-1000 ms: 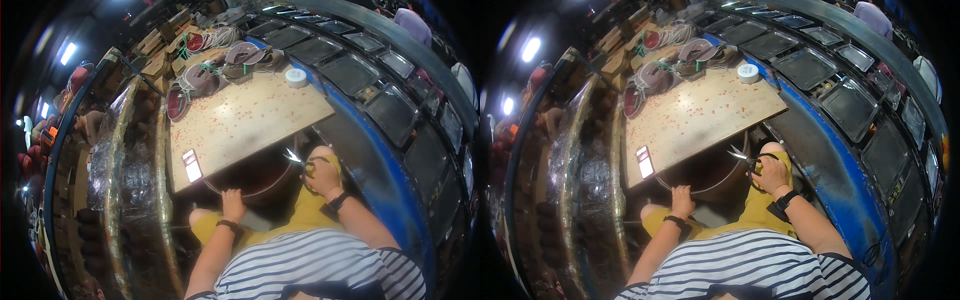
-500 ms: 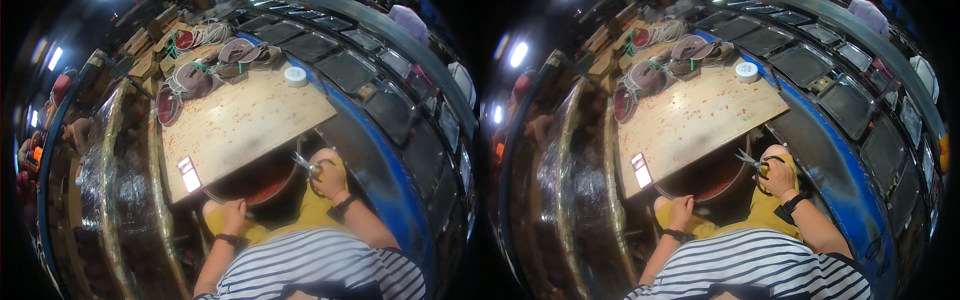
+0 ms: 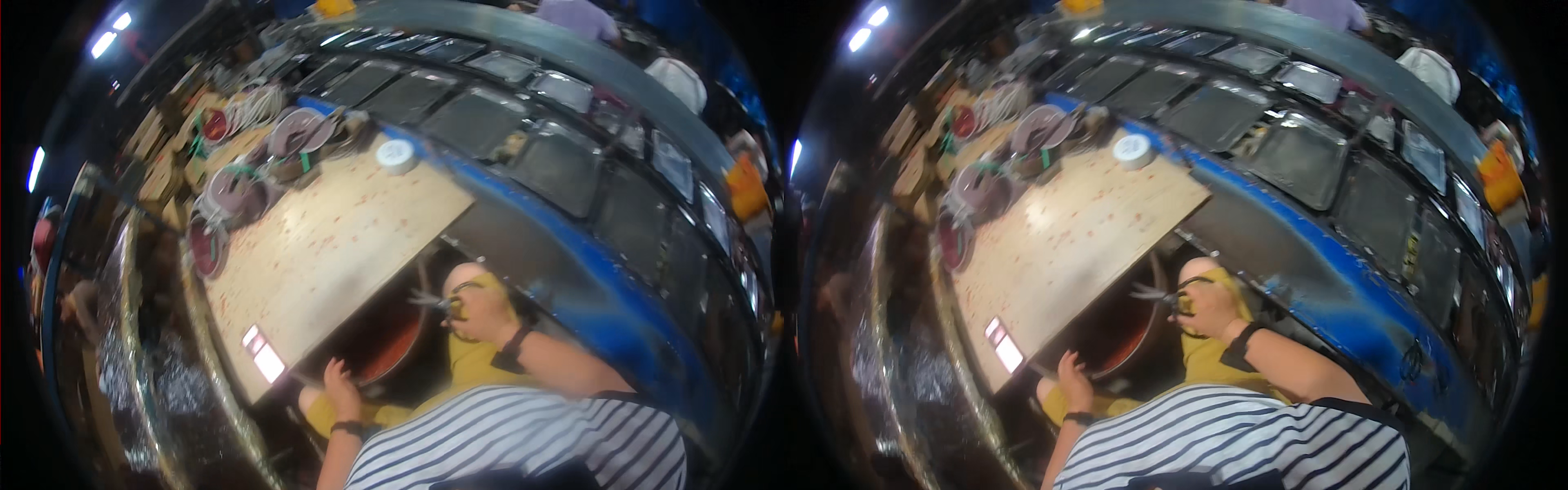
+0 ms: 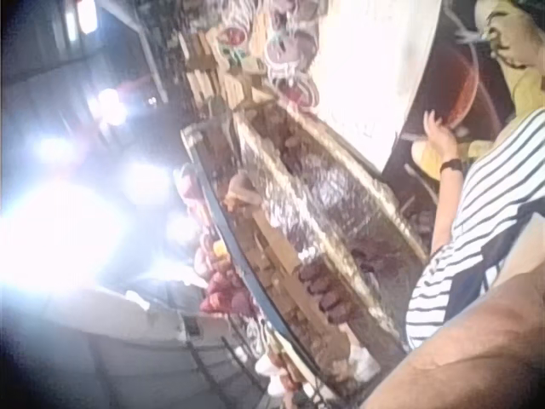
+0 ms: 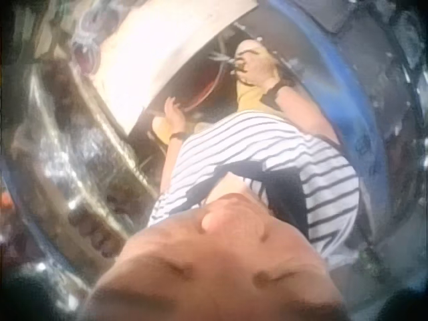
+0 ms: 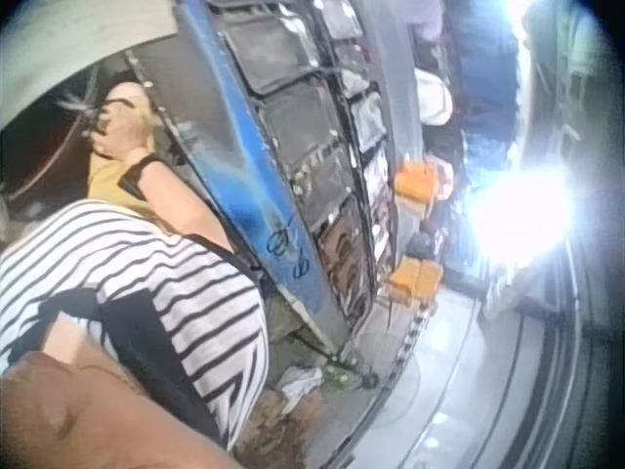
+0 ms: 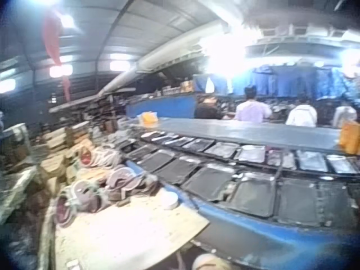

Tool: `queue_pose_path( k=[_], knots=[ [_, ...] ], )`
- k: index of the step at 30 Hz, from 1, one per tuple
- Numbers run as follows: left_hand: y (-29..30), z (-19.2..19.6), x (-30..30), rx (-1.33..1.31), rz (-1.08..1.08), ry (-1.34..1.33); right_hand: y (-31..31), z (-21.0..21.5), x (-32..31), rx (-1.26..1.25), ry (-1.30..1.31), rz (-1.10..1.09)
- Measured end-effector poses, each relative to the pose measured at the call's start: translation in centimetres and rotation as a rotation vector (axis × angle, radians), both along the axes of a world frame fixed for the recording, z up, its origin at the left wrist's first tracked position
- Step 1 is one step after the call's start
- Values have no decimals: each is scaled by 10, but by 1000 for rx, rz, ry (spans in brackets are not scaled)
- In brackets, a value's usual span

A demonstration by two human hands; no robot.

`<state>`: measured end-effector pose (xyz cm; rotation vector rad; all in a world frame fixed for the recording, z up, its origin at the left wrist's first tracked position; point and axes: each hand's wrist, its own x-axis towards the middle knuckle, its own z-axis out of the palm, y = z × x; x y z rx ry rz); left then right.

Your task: The recorder is using scissors to trim excess material or threads from a series of shoes at a manufacturing station.

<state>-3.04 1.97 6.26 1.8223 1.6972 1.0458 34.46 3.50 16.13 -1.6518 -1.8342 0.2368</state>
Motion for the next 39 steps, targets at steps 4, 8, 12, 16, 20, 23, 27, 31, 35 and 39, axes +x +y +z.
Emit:
queue_pose_path(
  k=[4,8,12,16,20,23,27,31,35,39],
  knots=[
    [1,22,15,-100,-31,162,2,-20,3,14,-42,-10],
    [-3,16,9,-100,-59,376,-1,-11,2,39,-6,-2],
    [0,10,10,-37,-43,465,-6,-10,9,35,-21,-12],
    [-1,4,10,4,-6,518,-8,-8,11,-26,-28,6],
    [-1,7,13,-96,-23,520,-7,-11,12,-14,-49,5],
    [-3,11,14,-3,-16,533,-5,-13,9,-3,-42,10],
    [-11,37,29,-40,2,430,-7,-5,6,-33,-44,6],
    [-10,51,23,-92,-29,493,-7,-5,2,-12,-33,17],
    [-10,72,27,-271,-55,450,-3,-8,3,-39,-68,23],
    [-11,61,23,-189,-40,422,-5,-9,1,19,-89,20]
  ],
)
